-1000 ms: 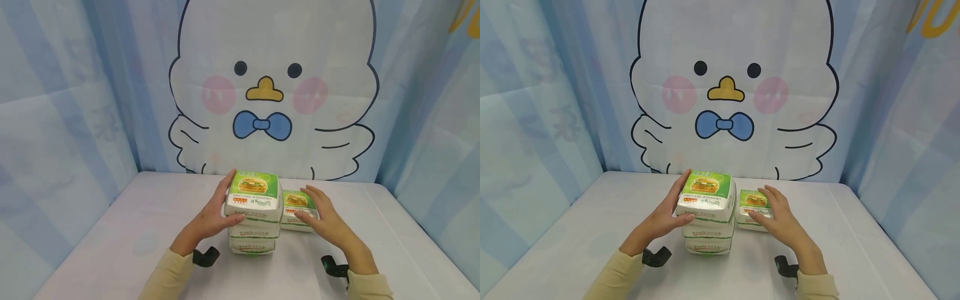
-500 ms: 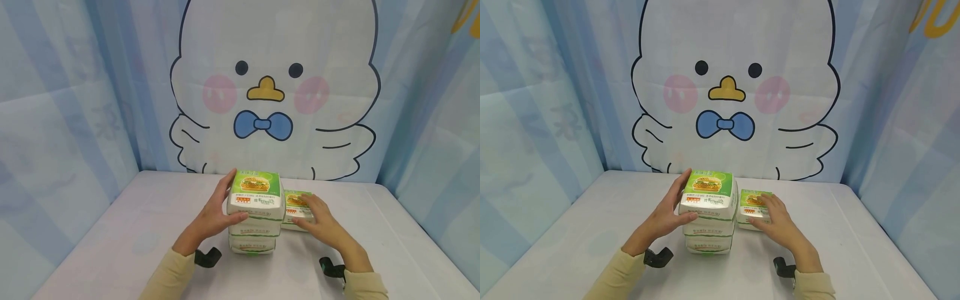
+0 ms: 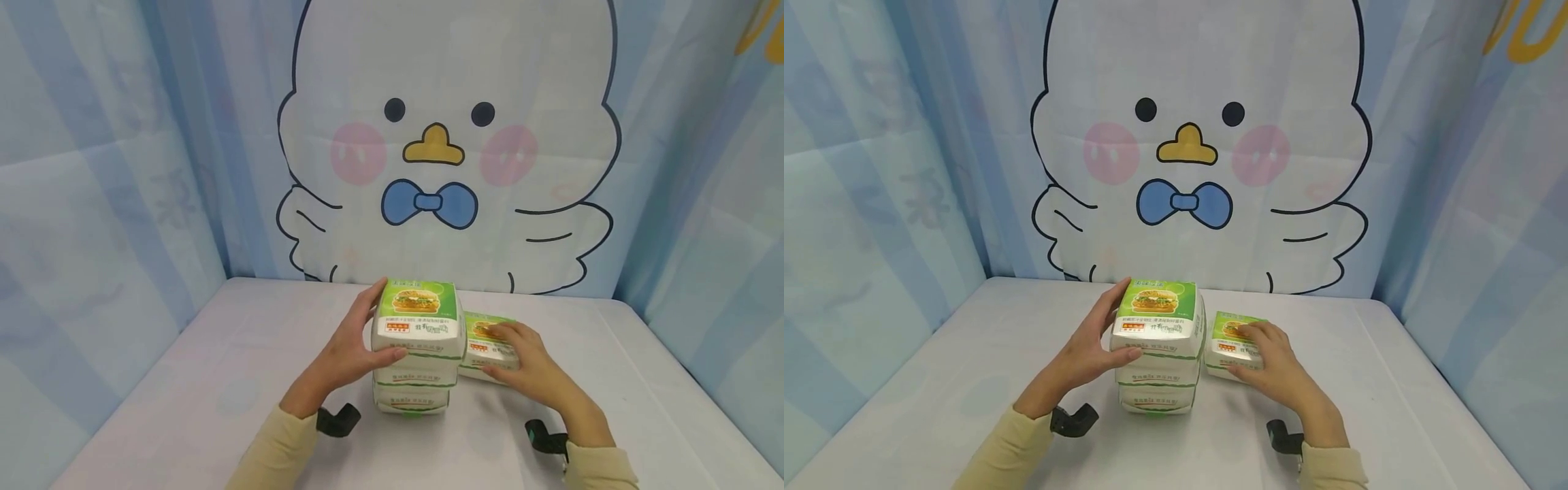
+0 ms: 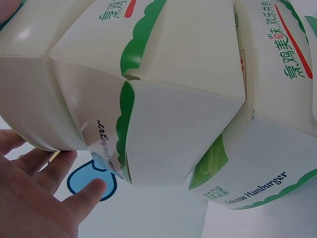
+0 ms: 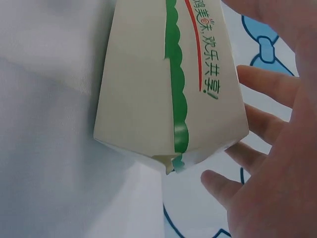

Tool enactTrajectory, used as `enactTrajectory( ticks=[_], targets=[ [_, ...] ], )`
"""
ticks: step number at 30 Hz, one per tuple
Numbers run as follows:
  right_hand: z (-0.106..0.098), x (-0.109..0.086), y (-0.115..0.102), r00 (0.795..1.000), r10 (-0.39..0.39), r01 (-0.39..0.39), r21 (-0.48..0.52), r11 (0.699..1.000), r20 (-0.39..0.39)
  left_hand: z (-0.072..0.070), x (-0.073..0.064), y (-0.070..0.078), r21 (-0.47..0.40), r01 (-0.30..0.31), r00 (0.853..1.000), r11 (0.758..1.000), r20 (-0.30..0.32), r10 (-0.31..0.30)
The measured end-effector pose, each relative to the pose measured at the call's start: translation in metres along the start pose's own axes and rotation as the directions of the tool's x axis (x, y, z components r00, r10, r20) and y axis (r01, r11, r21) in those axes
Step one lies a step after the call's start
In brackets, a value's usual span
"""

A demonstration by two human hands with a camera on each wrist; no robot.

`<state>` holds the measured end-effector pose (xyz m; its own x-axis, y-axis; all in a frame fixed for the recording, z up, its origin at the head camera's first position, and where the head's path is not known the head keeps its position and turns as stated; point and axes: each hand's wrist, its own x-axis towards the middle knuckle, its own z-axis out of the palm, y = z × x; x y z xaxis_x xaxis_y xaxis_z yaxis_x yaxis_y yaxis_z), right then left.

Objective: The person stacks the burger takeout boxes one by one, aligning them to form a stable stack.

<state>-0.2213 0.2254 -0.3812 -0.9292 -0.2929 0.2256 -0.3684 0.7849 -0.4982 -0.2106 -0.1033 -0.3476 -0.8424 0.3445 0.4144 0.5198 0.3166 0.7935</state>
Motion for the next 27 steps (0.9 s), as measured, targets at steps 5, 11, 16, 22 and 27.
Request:
enactTrajectory(
  ticks=[5, 11, 16, 22, 27],
  targets=[
    [0.002, 0.001, 0.004, 0.999, 0.021, -0.021, -0.008, 1.000, -0.026, 0.000, 0.001, 0.001, 0.014, -0.003, 1.000, 1.000, -0.002, 0.003],
    [0.008, 0.001, 0.008, 0.999, 0.031, -0.031, 0.003, 1.000, -0.022, 0.000, 0.000, 0.001, 0.015, -0.001, 1.000, 1.000, 0.002, 0.001],
    [0.009, 0.000, 0.008, 0.999, 0.012, -0.012, 0.000, 1.000, -0.036, -0.001, 0.000, 0.002, 0.018, -0.005, 1.000, 1.000, 0.000, 0.005],
    [0.011, 0.001, 0.008, 0.998, 0.057, -0.057, -0.001, 0.998, -0.028, 0.000, 0.000, 0.002, 0.016, -0.004, 1.000, 1.000, -0.002, 0.004],
    [0.012, 0.002, 0.008, 0.996, 0.082, -0.082, 0.008, 0.997, -0.017, 0.000, 0.000, 0.001, 0.014, -0.006, 1.000, 1.000, -0.003, 0.006]
  ],
)
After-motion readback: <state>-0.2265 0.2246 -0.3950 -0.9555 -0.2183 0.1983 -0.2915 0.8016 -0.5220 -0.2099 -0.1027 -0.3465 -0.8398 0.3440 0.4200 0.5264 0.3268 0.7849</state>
